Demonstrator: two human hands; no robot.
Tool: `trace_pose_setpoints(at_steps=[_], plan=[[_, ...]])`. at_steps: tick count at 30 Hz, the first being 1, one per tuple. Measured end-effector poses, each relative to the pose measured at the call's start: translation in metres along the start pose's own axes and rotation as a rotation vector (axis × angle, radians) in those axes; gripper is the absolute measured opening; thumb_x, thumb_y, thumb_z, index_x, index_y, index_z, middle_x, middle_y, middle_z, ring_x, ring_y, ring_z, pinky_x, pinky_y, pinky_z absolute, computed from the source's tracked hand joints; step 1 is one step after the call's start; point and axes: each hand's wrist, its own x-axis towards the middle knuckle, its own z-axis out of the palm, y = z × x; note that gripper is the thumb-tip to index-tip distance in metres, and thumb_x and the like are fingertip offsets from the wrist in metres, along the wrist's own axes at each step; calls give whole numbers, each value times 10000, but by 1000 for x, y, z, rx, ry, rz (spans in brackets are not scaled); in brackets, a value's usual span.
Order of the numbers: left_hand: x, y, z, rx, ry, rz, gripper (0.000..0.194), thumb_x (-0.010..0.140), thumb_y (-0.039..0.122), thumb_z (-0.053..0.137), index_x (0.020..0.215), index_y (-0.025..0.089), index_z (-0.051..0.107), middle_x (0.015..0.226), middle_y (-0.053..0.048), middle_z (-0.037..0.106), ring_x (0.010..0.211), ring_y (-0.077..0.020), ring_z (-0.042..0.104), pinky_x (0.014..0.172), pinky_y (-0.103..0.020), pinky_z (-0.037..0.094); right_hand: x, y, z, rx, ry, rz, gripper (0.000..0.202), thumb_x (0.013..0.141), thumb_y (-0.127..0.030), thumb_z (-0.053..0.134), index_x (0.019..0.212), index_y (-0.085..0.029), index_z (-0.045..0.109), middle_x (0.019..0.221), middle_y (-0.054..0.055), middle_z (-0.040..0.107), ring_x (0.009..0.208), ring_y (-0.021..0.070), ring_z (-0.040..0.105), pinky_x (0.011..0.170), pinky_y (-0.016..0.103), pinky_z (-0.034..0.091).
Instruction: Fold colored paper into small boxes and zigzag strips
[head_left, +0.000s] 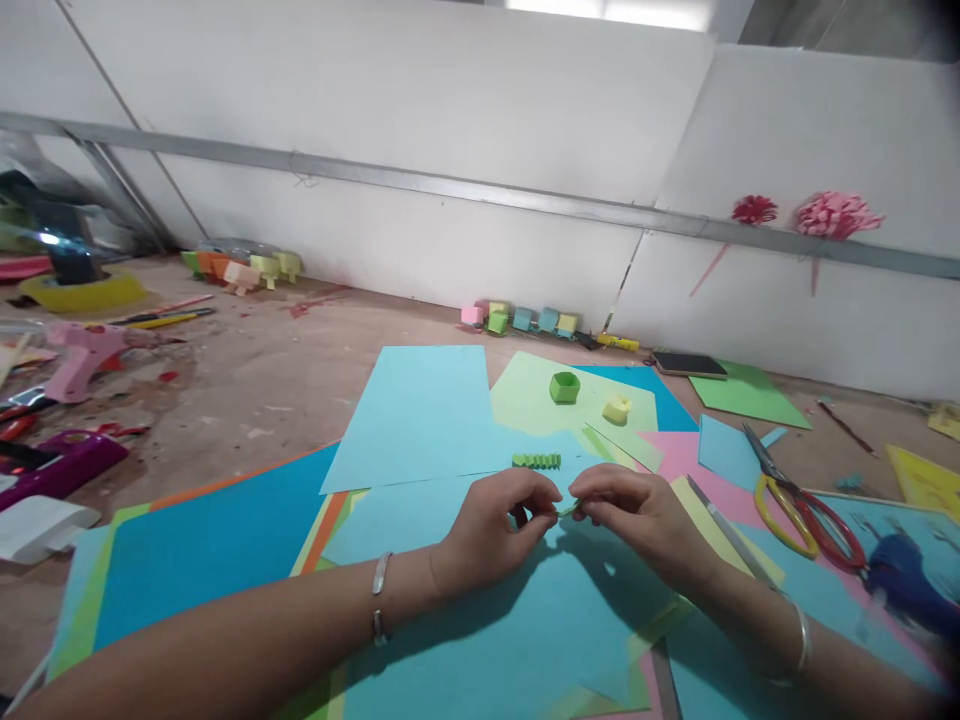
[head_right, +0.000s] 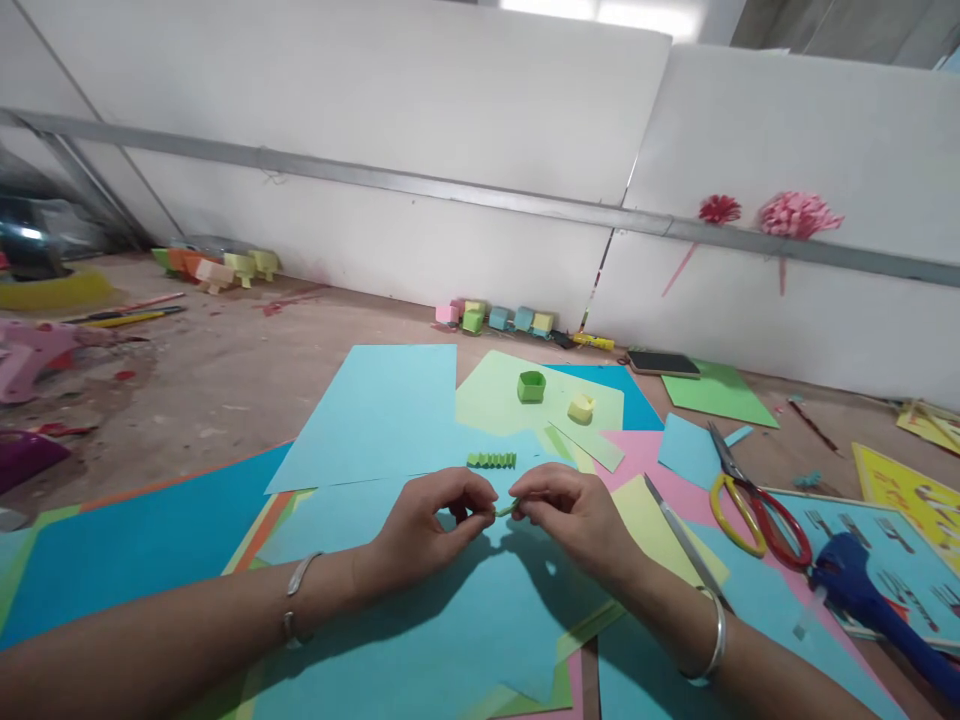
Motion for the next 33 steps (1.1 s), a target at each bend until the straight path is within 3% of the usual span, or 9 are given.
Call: trace_pose_setpoints(at_steps=[5,10,15,18,21,25,29,33], plan=[[3,-5,1,168,-65,-37,125,767,124,670,885,165,680,758,-21,716,630,-147,614,625,-266,475,-1,-6,3,-93,72,-16,150,840,-306,635,840,-186,724,862,67,698,731,168,676,668,299,578],[2,-5,2,188,-99,-21,162,742,70,671,867,170,692,729,-5,702,610,-139,578,664,-272,455,3,-9,6,-177,105,-7,120,832,-274,629,868,-185,699,801,48,713,682,166,684,667,305,595],[1,-3,4,136,-37,10,145,741,54,618,823,166,660,706,-3,667,589,-127,541,620,-248,432,-4,-13,7,-393,166,-215,125,854,-201,602,877,-207,724,1032,94,700,875,195,697,705,301,604],[-1,-2,6,70,0,20,203,730,52,584,884,174,634,691,14,639,567,-116,517,596,-234,424,-15,-18,8,-600,216,-393,171,882,-143,572,898,-220,723,1049,94,700,956,196,685,779,299,585],[-3,-2,7,5,18,1,239,721,57,568,925,181,592,673,34,607,552,-107,503,579,-221,419,-26,-23,12,-698,234,-506,179,887,-95,554,859,-204,694,994,97,706,907,182,693,772,274,576],[-4,0,4,-24,19,61,186,737,56,538,865,182,587,691,21,581,585,-109,515,568,-211,407,-38,-27,23,-636,151,-539,214,886,-52,523,922,-205,668,885,67,720,833,152,699,736,233,574],[-6,3,0,-3,-36,221,205,790,57,498,715,182,643,666,6,528,580,-107,501,549,-207,393,-53,-27,34,-532,-2,-466,232,864,-67,509,990,-192,658,1006,89,724,949,166,689,830,269,563],[-5,0,-2,-62,-116,239,239,828,64,491,734,203,661,720,-2,574,616,-107,565,564,-191,432,-79,-33,22,-579,-187,-392,174,875,-111,520,976,-139,659,1074,133,701,959,165,678,842,254,541]])
